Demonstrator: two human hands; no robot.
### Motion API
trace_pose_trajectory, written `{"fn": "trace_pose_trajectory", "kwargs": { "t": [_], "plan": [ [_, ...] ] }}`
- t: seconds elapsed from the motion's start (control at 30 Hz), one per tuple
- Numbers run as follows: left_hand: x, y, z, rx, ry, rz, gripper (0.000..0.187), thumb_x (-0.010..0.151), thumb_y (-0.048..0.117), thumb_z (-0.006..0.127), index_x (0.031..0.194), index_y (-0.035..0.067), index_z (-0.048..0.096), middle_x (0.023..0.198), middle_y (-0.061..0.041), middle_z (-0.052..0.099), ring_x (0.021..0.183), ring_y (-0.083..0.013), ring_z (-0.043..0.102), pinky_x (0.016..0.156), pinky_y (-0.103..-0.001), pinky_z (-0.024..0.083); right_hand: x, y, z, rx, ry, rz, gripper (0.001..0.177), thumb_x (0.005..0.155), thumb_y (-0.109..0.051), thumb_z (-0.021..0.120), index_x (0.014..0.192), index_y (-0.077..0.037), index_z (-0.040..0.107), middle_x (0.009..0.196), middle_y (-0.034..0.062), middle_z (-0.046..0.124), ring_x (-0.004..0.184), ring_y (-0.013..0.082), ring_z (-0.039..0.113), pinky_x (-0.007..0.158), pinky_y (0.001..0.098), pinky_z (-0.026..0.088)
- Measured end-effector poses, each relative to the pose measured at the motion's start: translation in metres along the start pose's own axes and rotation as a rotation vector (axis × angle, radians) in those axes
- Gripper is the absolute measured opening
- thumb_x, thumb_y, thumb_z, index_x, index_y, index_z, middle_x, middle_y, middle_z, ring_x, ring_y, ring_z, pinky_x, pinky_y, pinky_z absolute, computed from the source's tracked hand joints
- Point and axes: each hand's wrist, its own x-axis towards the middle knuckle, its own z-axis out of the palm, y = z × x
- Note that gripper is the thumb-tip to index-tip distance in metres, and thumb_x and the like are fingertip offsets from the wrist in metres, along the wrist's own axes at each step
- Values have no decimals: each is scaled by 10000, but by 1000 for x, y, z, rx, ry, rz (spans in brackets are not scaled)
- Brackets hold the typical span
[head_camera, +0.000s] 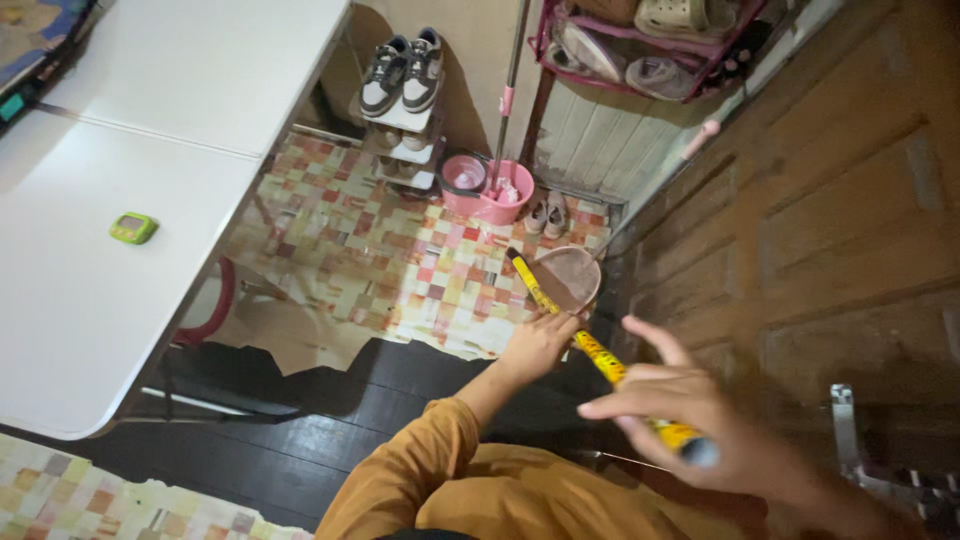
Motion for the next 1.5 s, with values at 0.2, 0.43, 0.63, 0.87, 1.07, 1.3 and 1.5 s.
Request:
{"fn": "trace_pose_trajectory", "kwargs": {
  "t": [0.2,0.43,0.63,0.87,1.07,1.3,1.5],
  "plan": [
    [-29,-5,-71,-93,33,-58,276,926,302,690,1107,101,638,993,-94,692,965,-313,702,844,-438,554,18,-16,-6,268,325,-54,235,901,-7,557,1074,-41,712,678,-35,628,668,81,656,1279,620,272],
    [-142,-94,-125,36,-20,-250,311,851,200,665,1154,130,663,1028,-99,731,881,-315,724,725,-432,562,65,62,74,549,246,236,195,976,-10,554,1073,-1,723,695,35,645,590,102,567,1202,470,403],
    [-230,-179,-115,218,-377,-560,275,953,273,614,1205,164,624,1061,-87,717,834,-332,722,695,-479,564,110,118,201,683,75,376,172,999,-80,594,1084,-19,731,928,48,729,748,91,598,715,269,531],
    [-244,-215,-122,-2,-327,-461,334,879,137,625,1213,157,637,1121,-121,706,900,-368,716,717,-487,569,136,83,228,537,45,323,160,991,-55,617,1056,-71,762,937,23,735,848,127,648,908,366,465],
    [-205,-195,-84,-184,-334,-279,313,883,229,710,1173,141,629,1053,-133,695,877,-385,701,701,-487,561,129,20,177,329,13,267,179,923,-23,666,1014,-126,780,938,-20,773,931,148,722,1194,511,288],
    [-162,-161,-43,-316,-354,-179,268,913,144,667,1165,142,575,1047,-124,676,864,-392,703,675,-489,580,115,-28,178,192,-120,291,251,871,27,663,995,-168,762,803,-20,622,886,145,649,1208,568,196],
    [-128,-161,10,-158,-432,-68,302,904,23,605,1185,121,552,1156,-124,653,859,-379,716,691,-491,577,118,-18,213,46,-183,239,276,797,15,699,991,-172,754,727,-30,568,861,149,628,1197,613,162]
  ]
}}
